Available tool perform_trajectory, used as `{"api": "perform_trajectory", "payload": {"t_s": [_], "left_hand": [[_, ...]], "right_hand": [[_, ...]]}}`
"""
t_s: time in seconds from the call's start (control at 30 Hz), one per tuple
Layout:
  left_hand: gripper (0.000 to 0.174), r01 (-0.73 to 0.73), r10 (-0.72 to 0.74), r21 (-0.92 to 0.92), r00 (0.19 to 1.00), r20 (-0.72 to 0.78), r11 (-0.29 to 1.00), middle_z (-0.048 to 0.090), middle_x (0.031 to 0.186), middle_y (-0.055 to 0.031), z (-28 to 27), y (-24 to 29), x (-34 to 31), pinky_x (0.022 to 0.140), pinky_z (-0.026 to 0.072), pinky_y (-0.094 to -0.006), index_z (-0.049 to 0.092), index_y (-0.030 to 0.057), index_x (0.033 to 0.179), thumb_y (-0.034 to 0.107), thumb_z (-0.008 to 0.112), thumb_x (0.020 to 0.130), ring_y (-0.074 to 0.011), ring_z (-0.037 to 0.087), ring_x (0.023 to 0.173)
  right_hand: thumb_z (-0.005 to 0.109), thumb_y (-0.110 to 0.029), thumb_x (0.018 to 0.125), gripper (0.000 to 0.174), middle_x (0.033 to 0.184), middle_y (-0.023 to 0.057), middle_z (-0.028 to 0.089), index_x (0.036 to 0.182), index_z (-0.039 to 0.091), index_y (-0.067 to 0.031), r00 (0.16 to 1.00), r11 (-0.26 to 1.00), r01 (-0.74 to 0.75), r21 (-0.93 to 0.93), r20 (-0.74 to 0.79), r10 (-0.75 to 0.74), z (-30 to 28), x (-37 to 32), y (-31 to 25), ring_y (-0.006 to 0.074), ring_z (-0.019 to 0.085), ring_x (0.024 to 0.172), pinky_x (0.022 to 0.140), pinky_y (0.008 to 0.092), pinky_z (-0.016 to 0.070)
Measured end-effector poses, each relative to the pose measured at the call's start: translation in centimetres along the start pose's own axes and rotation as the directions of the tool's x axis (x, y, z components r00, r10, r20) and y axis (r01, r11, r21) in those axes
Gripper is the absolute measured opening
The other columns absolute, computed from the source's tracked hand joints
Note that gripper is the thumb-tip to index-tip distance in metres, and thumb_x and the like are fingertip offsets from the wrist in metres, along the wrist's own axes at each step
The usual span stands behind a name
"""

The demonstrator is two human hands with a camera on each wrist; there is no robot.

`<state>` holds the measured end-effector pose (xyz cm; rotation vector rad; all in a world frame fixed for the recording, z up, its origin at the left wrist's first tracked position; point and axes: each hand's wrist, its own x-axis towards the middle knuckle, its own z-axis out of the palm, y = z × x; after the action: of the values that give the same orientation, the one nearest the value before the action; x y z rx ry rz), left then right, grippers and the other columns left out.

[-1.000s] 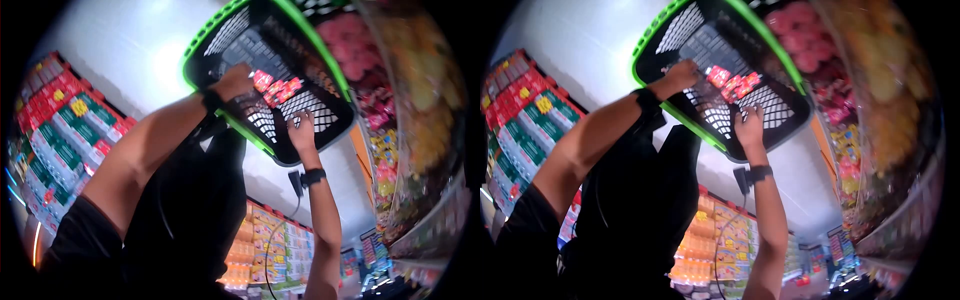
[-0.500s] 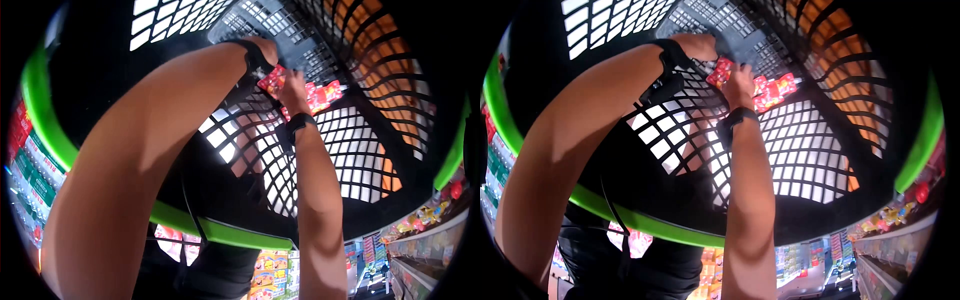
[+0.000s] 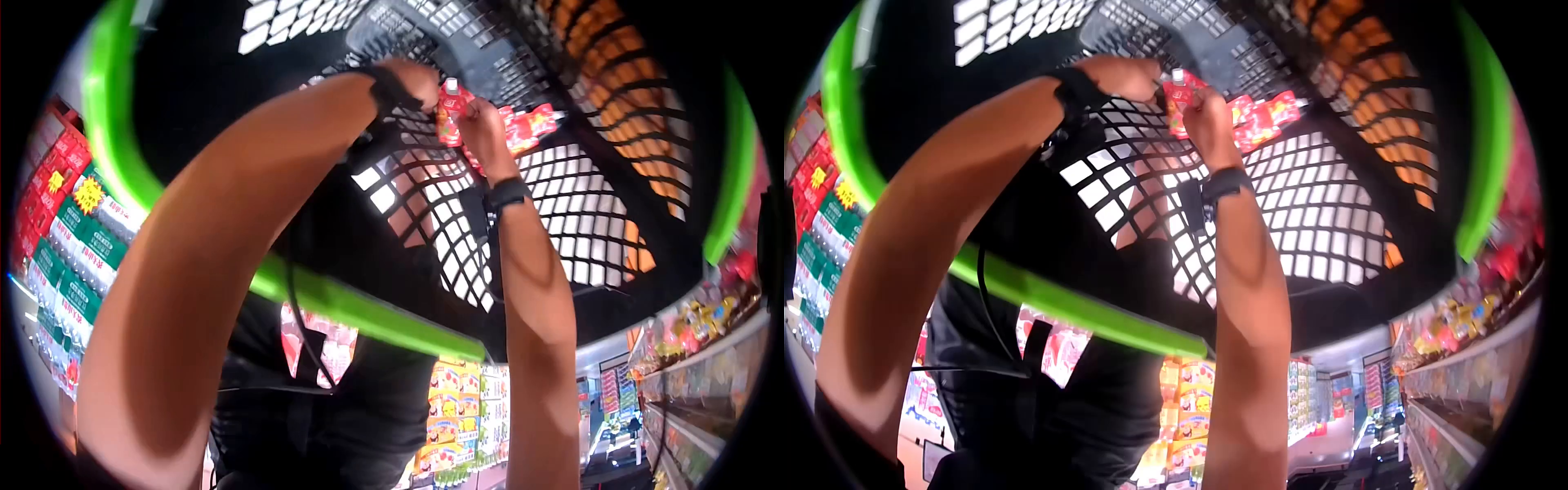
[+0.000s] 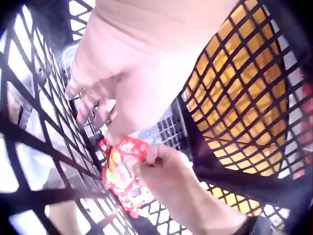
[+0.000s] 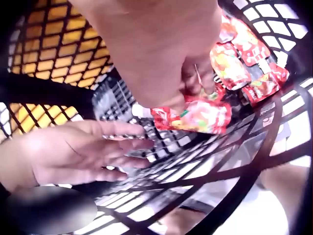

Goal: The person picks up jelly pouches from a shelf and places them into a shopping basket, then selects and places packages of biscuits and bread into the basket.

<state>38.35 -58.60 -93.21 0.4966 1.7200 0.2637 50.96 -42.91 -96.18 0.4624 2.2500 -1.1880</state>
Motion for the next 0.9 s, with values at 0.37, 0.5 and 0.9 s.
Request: {"api": "perform_trajectory", "payload": {"t_s": [0.37,0.5,0.9], "left_hand": [[0.049,-0.377,0.368,-0.834,0.901,-0.229,0.404,0.057,0.102,-0.0048,-12.2,19.6,-37.9,0.070,0.0498,-0.0251,0.035,0.0029,0.130,0.017,0.060,0.090,-0.0097,0.057,0.086],[0.083,-0.490,0.347,-0.785,0.862,-0.370,0.380,0.059,0.093,-0.0106,-16.1,26.8,-53.0,0.066,0.0499,-0.0285,0.009,0.0058,0.136,0.003,0.069,0.079,-0.0148,0.059,0.074],[0.059,-0.335,0.575,-0.942,0.771,-0.272,0.004,0.057,0.114,-0.0196,-13.8,32.2,-69.7,0.090,0.0442,-0.0385,0.043,-0.0019,0.127,0.048,0.040,0.095,-0.0279,0.059,0.100]], "right_hand": [[0.059,-0.011,0.089,0.026,0.108,0.0082,0.060,0.112,0.050,-0.0024,0.997,0.124,-0.073,0.990,0.073,0.009,-25.8,-21.4,-33.1,0.0161,0.060,0.098,0.081,0.0278,0.0502],[0.066,-0.026,0.086,0.061,0.129,0.0146,0.049,0.133,0.038,-0.0005,0.989,0.178,0.018,0.984,0.009,-0.150,-33.0,-30.6,-44.2,0.0205,0.048,0.119,0.100,0.0351,0.0393],[0.067,-0.019,0.086,0.022,0.077,0.0023,0.064,0.095,0.060,-0.0005,0.976,0.504,0.217,0.836,-0.173,-0.134,-38.6,-45.0,-57.3,0.0010,0.049,0.051,0.043,0.0156,0.0349]]}}
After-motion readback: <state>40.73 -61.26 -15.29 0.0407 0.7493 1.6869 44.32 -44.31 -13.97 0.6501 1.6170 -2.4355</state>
